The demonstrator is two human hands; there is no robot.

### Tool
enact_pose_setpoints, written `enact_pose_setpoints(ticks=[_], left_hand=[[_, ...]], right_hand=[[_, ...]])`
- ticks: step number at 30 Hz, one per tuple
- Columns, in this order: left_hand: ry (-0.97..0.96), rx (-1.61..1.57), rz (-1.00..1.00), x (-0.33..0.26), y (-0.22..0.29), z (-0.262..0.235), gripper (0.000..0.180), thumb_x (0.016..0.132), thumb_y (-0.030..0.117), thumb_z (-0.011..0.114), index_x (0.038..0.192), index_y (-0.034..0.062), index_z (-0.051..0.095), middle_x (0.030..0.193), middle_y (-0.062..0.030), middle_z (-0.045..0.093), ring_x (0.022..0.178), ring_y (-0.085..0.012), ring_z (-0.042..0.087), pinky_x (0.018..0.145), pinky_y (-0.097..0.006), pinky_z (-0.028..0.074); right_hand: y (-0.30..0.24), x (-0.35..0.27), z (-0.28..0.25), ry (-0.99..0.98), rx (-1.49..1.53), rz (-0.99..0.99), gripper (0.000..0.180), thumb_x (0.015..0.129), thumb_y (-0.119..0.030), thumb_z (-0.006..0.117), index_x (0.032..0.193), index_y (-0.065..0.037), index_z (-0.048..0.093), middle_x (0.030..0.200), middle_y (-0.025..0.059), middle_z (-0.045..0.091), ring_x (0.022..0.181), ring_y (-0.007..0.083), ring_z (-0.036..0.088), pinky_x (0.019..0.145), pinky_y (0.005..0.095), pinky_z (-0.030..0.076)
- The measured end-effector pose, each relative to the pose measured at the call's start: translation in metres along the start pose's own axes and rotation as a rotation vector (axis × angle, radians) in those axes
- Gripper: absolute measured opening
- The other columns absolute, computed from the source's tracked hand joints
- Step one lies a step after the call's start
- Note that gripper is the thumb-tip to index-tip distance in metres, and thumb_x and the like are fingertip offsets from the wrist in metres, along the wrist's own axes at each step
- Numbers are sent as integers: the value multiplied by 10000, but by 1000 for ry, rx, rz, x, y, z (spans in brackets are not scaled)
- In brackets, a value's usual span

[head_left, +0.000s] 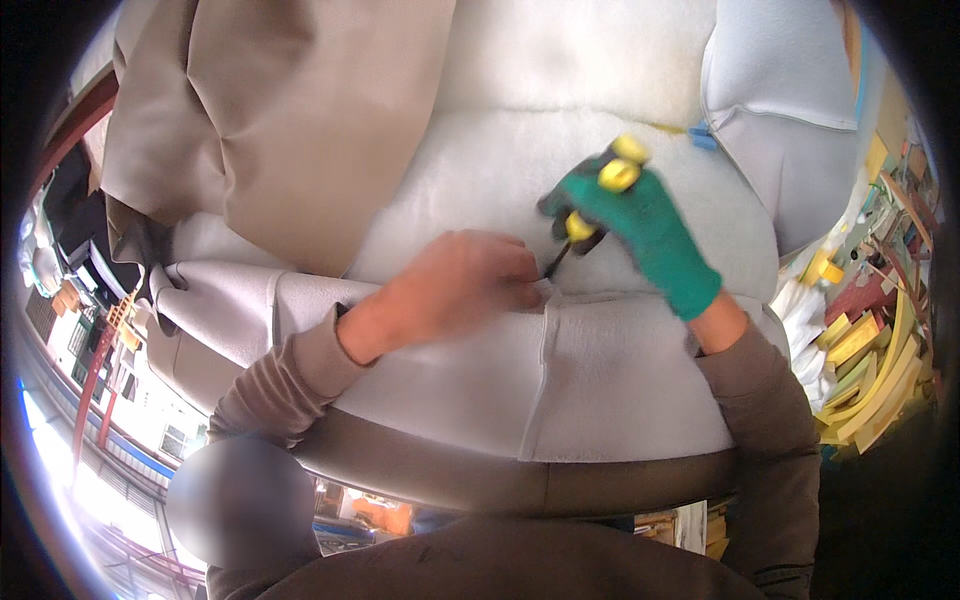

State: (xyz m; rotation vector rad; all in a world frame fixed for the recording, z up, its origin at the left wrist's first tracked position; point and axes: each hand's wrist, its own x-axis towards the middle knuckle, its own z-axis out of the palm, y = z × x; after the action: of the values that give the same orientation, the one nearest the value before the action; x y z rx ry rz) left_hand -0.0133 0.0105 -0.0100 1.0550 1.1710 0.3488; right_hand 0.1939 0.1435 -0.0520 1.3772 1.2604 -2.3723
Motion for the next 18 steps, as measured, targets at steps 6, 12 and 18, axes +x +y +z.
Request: enact_pose_setpoints(ticks=[6,12,18], left_hand=[[13,41,-11,1,-4,2,235,941,268,732,933,34,742,970,-176,702,947,-402,675,826,-500,534],[18,185,-49,7,-14,11,288,964,354,736,946,67,762,968,-166,727,966,-396,682,842,-498,533],[0,287,-196,13,-23,11,276,934,383,750,981,112,770,1034,-119,753,1061,-359,700,906,-509,545]], right_hand=[[16,4,3,-141,-97,-90,257,996,-297,725,1090,-66,784,985,97,785,914,192,746,840,360,584],[4,10,-6,42,142,36,289,1038,-298,699,1108,-22,750,1003,87,774,839,167,725,745,304,605],[-102,-27,-82,168,131,-424,340,1095,-302,613,1251,-6,670,1147,118,738,948,192,719,827,329,581]])
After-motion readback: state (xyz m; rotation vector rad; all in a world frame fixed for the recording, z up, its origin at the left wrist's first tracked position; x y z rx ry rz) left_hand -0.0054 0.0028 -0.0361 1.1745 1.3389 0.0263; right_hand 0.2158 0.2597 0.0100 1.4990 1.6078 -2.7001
